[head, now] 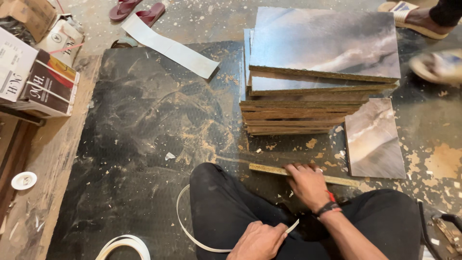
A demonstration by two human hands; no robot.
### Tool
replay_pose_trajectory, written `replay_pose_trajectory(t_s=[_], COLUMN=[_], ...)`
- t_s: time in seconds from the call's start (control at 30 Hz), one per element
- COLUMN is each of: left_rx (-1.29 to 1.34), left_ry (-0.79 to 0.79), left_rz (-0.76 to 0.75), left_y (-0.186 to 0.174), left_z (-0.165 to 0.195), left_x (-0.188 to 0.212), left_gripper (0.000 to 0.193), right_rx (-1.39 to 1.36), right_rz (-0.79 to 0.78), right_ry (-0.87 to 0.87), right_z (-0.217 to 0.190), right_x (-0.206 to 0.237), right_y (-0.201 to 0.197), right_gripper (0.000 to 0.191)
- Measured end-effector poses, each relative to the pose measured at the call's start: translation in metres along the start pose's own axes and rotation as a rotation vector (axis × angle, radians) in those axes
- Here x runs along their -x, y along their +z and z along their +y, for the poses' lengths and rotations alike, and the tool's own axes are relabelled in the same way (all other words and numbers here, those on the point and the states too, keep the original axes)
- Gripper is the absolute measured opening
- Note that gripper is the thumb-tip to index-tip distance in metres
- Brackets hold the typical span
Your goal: The person sits on the workshop floor and applies white edge banding tape to the edges of laminated particle board panels. They align the tape along a board edge, press it with a hand-held edge banding iron, run the iron along the taped edge, then set the finished panel aside and take the next board.
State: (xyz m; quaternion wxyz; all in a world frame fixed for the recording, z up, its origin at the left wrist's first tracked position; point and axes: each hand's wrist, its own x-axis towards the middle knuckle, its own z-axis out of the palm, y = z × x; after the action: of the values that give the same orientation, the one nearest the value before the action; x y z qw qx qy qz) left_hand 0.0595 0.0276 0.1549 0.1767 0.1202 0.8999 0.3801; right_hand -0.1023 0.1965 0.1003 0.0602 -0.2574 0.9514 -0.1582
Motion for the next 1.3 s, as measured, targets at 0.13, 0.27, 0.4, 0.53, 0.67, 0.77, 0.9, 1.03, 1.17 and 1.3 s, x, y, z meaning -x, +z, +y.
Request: replay_pose_trajectory(t_s=[0.13,0.27,0.4,0.53,0.67,0.77,0.9,1.03,1.17,1.3], left_rx=[0.008,0.072,0.078,-0.020,0.030,0.044,0.034,-0.034,-0.089,-0.015], left_ry=[0.025,0.060,0.097,0.088,0.117,0.148,0.152,0.119,0.071,0.061], left_rz=[-0.016,-0.014,-0.031,-0.066,-0.017,0.010,0.095,0.158,0.090,0.129], left_y=[-0.001,-0.001,-0.006,-0.013,-0.016,-0.021,-0.036,-0.046,-0.049,-0.053], left_z=[-0.007,-0.012,-0.011,-0.008,-0.004,-0.002,-0.002,0.005,0.012,0.013], left_x=[0.002,0.003,-0.001,-0.005,-0.009,-0.010,-0.005,-0.004,-0.010,-0.007], left_gripper=[0.020,0.015,0.013,0.011,0.011,0.019,0.025,0.020,0.017,0.020], right_rx=[-0.265,-1.072,-1.245,-1.070,-1.182,-1.034,-0.965,-0.321,-0.008,-0.251], right_rz=[0.027,0.129,0.239,0.240,0.243,0.280,0.380,0.461,0.380,0.317], right_ry=[0.061,0.189,0.263,0.219,0.253,0.307,0.151,-0.057,-0.159,0.039], right_z=[0.019,0.075,0.111,0.112,0.095,0.078,0.052,0.028,0.025,0.059], right_x=[-0.001,0.032,0.055,0.066,0.064,0.059,0.057,0.054,0.049,0.064], right_y=[0.004,0.003,0.003,-0.003,-0.014,-0.032,-0.074,-0.117,-0.129,-0.118], right_gripper=[0.034,0.043,0.034,0.029,0.032,0.035,0.045,0.052,0.045,0.038])
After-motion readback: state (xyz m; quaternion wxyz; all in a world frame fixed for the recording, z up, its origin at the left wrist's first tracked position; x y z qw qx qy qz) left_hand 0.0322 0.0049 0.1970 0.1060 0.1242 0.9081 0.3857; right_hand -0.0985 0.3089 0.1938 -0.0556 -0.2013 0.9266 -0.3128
